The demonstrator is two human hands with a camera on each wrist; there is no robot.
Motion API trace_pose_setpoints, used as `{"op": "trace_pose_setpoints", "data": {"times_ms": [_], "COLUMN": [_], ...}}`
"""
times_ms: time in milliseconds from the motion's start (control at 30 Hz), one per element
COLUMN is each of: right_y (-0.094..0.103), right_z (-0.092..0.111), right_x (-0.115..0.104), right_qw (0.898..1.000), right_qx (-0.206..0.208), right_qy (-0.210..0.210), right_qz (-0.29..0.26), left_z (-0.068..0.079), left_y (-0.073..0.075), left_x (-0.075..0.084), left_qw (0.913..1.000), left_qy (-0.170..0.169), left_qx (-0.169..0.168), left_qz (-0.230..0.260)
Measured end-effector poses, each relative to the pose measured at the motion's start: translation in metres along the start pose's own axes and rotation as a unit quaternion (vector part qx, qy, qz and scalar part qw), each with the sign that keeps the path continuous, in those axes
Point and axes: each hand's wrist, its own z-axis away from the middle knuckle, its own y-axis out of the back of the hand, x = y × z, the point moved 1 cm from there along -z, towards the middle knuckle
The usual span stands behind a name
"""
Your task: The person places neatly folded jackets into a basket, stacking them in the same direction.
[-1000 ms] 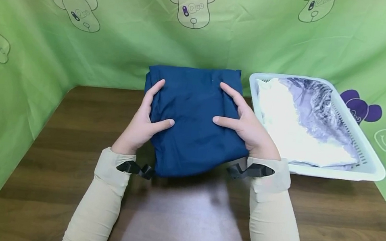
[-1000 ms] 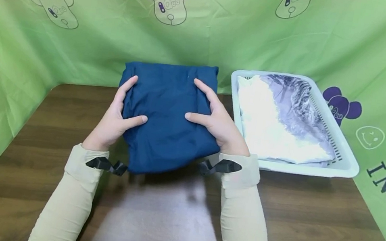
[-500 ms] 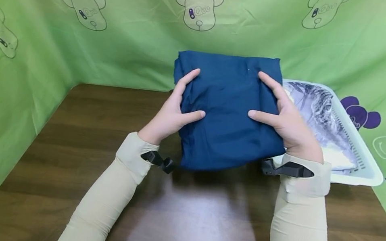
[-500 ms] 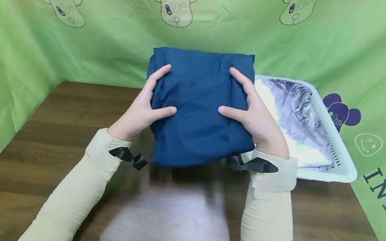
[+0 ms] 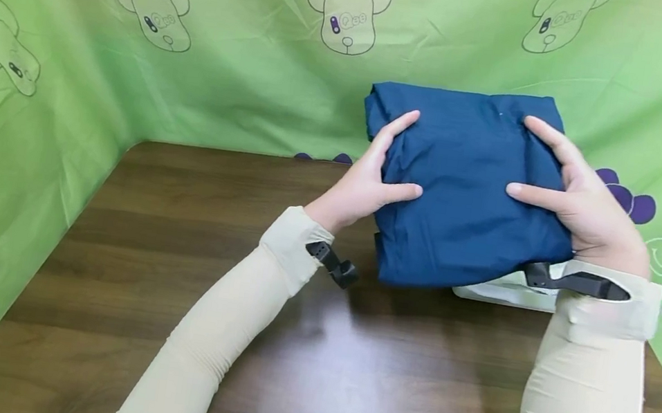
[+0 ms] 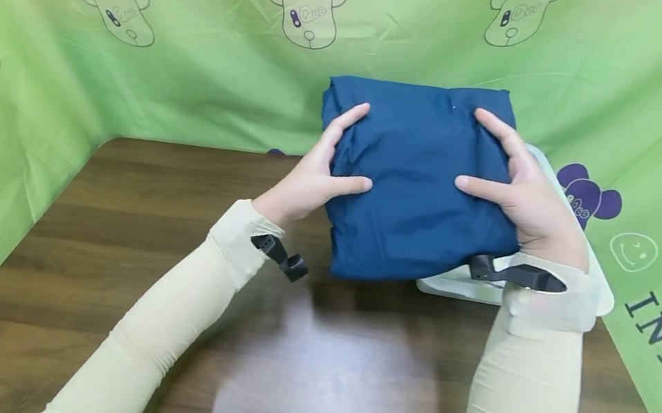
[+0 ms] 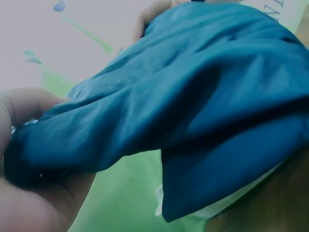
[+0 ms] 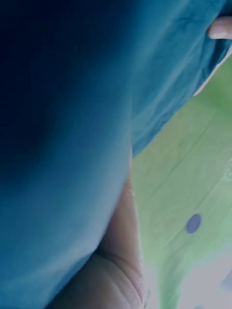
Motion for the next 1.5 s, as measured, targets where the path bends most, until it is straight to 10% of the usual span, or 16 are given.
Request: {"op": "trace_pose_setpoints", "data": {"times_ms": [333,1067,1333,1500], "right_y": [0.068,0.117,0.13,0.14], "right_z": [0.037,0.064,0.059,0.053], "right_x": [-0.005,-0.005,0.022,0.038], "right_qw": [0.996,0.986,0.987,0.979], "right_qx": [0.022,0.149,0.155,0.172], "right_qy": [0.009,0.072,0.04,-0.024], "right_qz": [-0.082,-0.004,0.016,0.109], "left_z": [-0.022,-0.068,-0.066,-0.064], "left_y": [-0.05,-0.107,-0.108,-0.108], "left_x": [0.013,-0.03,-0.055,-0.068], "left_qw": [0.995,0.9788,0.9804,0.9642], "left_qy": [0.006,-0.043,0.01,0.076], "left_qx": [-0.098,-0.114,-0.078,-0.047], "left_qz": [-0.02,-0.165,-0.181,-0.25]}}
